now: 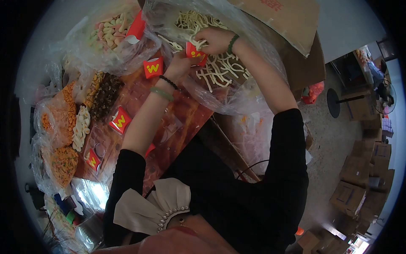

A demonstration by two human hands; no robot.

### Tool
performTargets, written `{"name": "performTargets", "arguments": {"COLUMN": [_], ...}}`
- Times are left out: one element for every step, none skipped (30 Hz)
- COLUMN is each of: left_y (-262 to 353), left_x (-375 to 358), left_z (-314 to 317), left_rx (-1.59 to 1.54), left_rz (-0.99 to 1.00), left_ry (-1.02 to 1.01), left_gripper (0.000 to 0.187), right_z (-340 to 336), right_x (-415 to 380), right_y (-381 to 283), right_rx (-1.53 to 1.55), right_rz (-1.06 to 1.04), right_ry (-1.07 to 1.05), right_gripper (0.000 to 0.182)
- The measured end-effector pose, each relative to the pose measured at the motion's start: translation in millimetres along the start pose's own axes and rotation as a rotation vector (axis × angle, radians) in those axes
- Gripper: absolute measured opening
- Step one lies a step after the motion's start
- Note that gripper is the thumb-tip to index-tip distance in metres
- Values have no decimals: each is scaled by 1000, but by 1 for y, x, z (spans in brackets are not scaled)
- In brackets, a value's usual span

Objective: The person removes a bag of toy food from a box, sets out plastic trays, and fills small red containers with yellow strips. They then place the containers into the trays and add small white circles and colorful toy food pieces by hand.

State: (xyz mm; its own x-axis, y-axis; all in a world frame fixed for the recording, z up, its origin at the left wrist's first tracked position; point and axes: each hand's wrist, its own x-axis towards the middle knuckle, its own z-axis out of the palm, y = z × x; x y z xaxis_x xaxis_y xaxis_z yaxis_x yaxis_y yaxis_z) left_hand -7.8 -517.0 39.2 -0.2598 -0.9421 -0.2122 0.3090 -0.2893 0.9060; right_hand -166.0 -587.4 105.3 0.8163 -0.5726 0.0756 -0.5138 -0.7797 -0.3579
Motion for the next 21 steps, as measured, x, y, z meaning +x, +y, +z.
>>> {"name": "performTargets", "arguments": {"left_y": [0, -1, -1, -2, -3, -5, -6, -8, -9, -10, -11, -10, -10, -10, -9, -11, -12, -12, -11, -10, -13], "left_x": [-2, -4, -6, -8, -10, -8, -7, -5, -2, 1, 3, 4, 4, 5, 5, 4, 3, 1, -2, -3, -2], "left_z": [1, 1, 2, 2, 3, 2, 0, 0, 0, 0, -1, -2, -5, -7, -7, -7, -7, -6, -5, -5, -7], "left_rx": [35, 70, 71, 57, 43, 42, 23, 4, 3, -11, -23, -22, -30, -38, -38, -24, -10, -8, -7, -6, -5], "left_rz": [9, 19, 21, 19, 17, 18, 38, 58, 60, 64, 68, 70, 64, 60, 63, 71, 78, 79, 84, 90, 90], "left_ry": [0, 1, 2, -14, -30, -30, -33, -38, -40, -35, -29, -28, -27, -26, -25, -49, -74, -74, -64, -53, -51], "left_gripper": [34, 35, 35, 35, 35, 35, 33, 32, 32, 32, 31, 31, 31, 31, 31, 31, 30, 30, 31, 31, 31], "right_z": [0, -1, -2, -1, 1, 4, 6, 8, 9, 9, 9, 9, 9, 8, 1, -2, 0, 2, 3, 7, 9], "right_x": [0, -1, -1, -1, -2, -3, -5, -5, -4, -4, -4, -4, -4, -5, -5, -6, -7, -6, -5, -5, -6], "right_y": [0, 1, 3, 5, 6, 5, 4, 4, 0, -1, -1, -2, -3, -4, -15, -21, -15, -10, -5, -2, -9], "right_rx": [152, 151, 37, -78, -79, -140, -201, -203, -60, 83, 83, 134, 186, 186, 118, 52, 53, 50, 46, 46, 238], "right_rz": [57, 57, 13, -31, -32, -105, -176, -174, -56, 61, 60, 32, 5, 3, 46, 90, 91, -10, -113, -117, -2], "right_ry": [-82, -81, -65, -49, -48, 87, 224, 226, 231, 235, 236, 180, 124, 125, 49, -26, -25, 84, 192, 192, 265], "right_gripper": [26, 26, 25, 23, 23, 22, 20, 20, 21, 23, 23, 22, 21, 21, 20, 18, 18, 18, 18, 18, 18]}}
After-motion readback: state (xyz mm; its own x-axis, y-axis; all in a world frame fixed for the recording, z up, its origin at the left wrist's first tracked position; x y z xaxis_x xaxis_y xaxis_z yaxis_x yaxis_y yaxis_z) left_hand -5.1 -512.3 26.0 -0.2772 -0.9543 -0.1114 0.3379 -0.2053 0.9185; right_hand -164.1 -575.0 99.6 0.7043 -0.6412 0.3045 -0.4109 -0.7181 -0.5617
